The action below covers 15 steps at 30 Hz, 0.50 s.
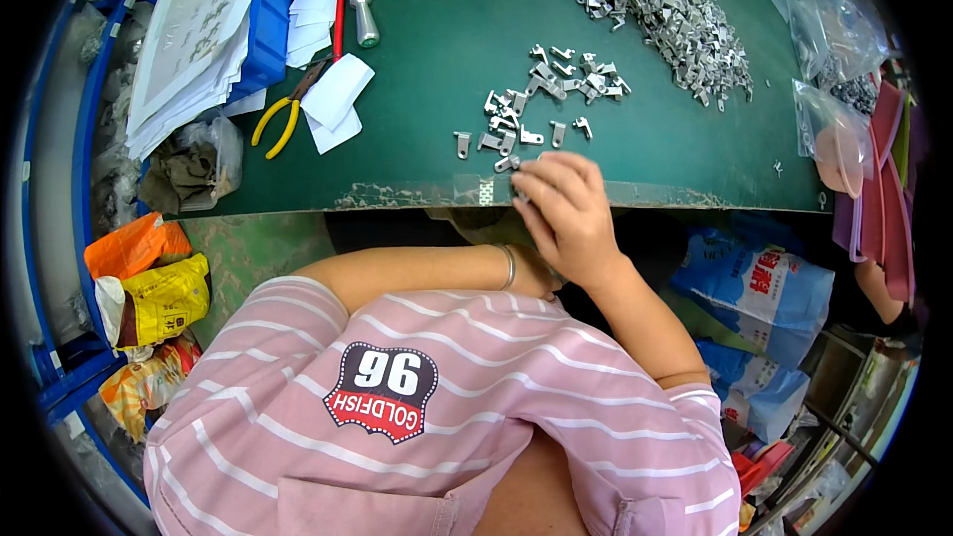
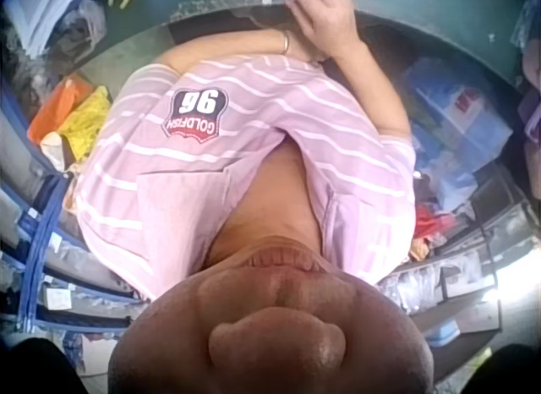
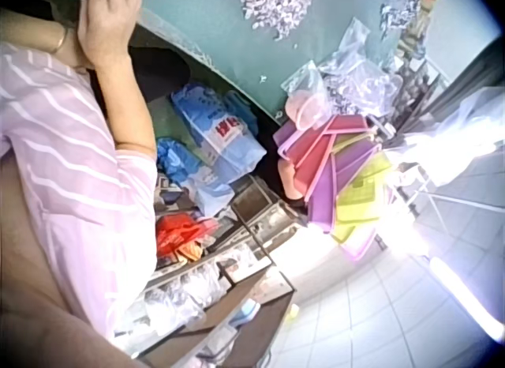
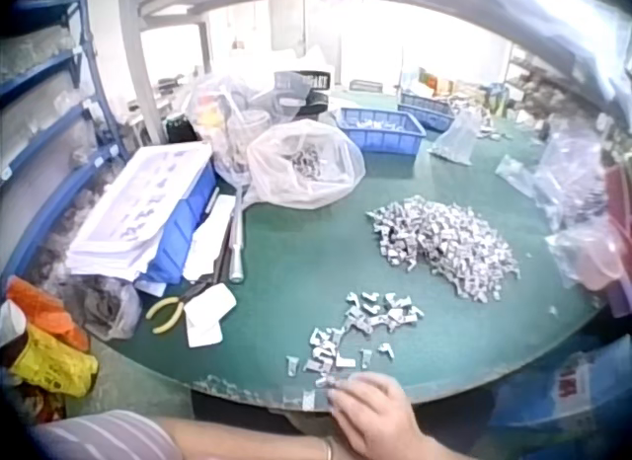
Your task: The person sits at a green workbench and assembles small silver metal parts by hand. They pick up individual components from a large pile, fit them together, and place the finished assemblies into a smaller pile on the table.
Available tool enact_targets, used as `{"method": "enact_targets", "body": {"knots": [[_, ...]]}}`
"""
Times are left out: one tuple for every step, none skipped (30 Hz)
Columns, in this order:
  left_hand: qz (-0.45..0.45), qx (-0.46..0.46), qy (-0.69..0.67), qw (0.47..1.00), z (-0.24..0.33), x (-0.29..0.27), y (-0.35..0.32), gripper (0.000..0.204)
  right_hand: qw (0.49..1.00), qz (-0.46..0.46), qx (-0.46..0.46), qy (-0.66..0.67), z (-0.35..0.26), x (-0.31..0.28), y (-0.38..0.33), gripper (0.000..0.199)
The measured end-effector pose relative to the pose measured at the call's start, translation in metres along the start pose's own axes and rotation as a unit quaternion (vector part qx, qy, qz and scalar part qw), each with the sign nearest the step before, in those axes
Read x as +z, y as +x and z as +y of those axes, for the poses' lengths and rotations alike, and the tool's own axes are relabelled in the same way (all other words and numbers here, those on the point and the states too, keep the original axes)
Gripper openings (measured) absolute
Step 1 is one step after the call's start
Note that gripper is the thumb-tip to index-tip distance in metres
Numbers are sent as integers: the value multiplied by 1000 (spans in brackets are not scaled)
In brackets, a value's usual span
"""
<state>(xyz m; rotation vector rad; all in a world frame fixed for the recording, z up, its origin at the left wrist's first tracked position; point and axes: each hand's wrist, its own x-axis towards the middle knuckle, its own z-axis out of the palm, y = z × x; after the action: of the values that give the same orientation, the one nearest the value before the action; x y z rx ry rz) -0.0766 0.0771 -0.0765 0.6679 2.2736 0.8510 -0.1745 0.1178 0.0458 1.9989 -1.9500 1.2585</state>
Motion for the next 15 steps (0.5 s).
{"method": "enact_targets", "body": {"knots": [[8, 2, -3, 1000, -5, 6, 3, 44, 1000, 1, -11, 11, -1, 1, -6, 31], [7, -3, -9, 1000, -4, 4, 2, 43, 1000, 1, -21, 22, -3, 3, -12, 31], [5, -7, -14, 1000, -2, 3, 2, 43, 999, -2, -24, 24, -5, 2, -17, 31], [5, -13, -18, 1000, -1, 1, 0, 43, 999, -9, -31, 29, -6, 2, -21, 31], [3, -17, -20, 1000, 0, -1, 0, 42, 999, -14, -38, 35, -8, 1, -23, 31], [2, -23, -20, 1000, 0, -2, -1, 42, 998, -19, -46, 41, -10, 1, -22, 31], [-2, -27, -22, 999, 2, -1, -2, 42, 997, -16, -48, 62, -11, 1, -20, 30], [-3, -31, -23, 999, 2, -2, -3, 42, 996, -16, -60, 59, -11, 1, -18, 30], [-4, -34, -26, 999, 2, -2, -5, 41, 996, -16, -73, 54, -9, 0, -12, 30], [-3, -36, -29, 999, 2, -2, -5, 41, 995, -16, -86, 49, -8, 0, -3, 30], [-2, -41, -29, 999, 1, 0, -6, 41, 998, 7, -63, 13, -6, 7, 7, 30], [-2, -47, -28, 998, 3, -1, -6, 40, 999, 7, -39, -15, -6, 11, 25, 30], [-1, -49, -27, 998, 4, -2, -7, 40, 999, 7, -14, -44, -6, 13, 46, 29], [3, -52, -29, 998, 7, -7, -10, 40, 997, 5, 12, -75, -6, 15, 60, 28], [3, -39, -10, 999, 12, -18, -15, 40, 997, -14, 11, -71, -2, 19, 64, 27]]}}
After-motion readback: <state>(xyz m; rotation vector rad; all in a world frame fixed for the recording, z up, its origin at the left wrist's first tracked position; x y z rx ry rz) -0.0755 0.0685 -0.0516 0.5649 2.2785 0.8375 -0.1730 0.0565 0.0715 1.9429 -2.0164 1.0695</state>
